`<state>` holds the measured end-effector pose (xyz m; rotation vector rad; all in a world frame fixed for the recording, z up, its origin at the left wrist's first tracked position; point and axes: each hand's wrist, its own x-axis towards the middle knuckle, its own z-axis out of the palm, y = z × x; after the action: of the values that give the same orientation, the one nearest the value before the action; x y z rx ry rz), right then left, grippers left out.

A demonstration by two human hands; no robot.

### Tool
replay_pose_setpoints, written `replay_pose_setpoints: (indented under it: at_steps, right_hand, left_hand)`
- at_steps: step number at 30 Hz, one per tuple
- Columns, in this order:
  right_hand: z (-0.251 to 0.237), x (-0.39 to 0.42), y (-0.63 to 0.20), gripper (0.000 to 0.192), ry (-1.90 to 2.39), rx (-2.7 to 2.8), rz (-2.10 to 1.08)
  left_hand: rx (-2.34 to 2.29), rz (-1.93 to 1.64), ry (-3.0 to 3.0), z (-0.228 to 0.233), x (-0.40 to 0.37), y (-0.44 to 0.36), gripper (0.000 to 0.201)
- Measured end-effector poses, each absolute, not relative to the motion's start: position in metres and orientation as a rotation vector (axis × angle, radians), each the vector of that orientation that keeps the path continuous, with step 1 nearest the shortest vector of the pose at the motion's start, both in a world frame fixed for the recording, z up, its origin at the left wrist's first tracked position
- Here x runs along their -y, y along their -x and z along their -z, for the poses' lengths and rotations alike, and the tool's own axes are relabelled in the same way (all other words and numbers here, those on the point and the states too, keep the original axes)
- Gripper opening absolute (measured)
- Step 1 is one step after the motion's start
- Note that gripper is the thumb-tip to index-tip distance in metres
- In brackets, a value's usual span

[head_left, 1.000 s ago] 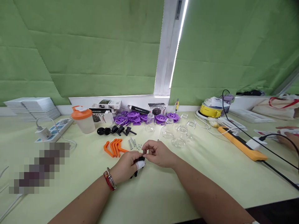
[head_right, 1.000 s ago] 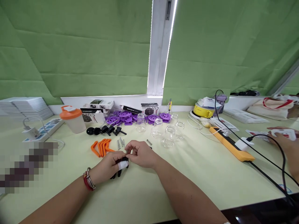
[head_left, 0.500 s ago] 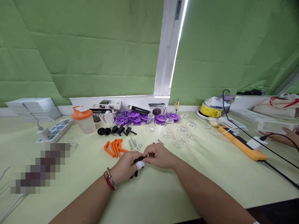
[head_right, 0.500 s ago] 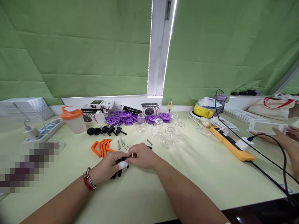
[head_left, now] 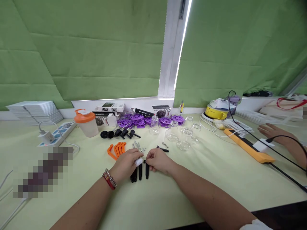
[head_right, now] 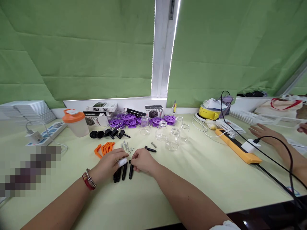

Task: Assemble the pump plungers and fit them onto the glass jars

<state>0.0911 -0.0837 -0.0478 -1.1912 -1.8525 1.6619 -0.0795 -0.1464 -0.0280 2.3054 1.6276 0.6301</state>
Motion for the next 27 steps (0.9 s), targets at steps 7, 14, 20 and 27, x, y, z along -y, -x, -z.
replay_pose_setpoints:
  at_steps: [7,14,20,27]
  right_hand:
    - [0.055,0.087,-0.084,0.007,1.146,1.873,-1.675]
    - [0.059,0.081,-0.091,0.011,1.151,2.134,-1.486]
    - [0.022,0.051,-0.128,0.011,1.415,2.282,-0.632]
    - [0.026,0.029,-0.15,0.014,1.624,2.361,-0.764]
  left_hand:
    - [-1.481,-0.469,-2.303,0.023,0.153,0.075,0.033]
    - [-1.524,-0.412,-2.274,0.021,0.154,0.075,0.027]
    - [-1.5,-0.44,-2.265,0.023,0.154,0.076,0.033]
    - [-1.566,-0.511,-2.251,0.022,0.152,0.076,0.033]
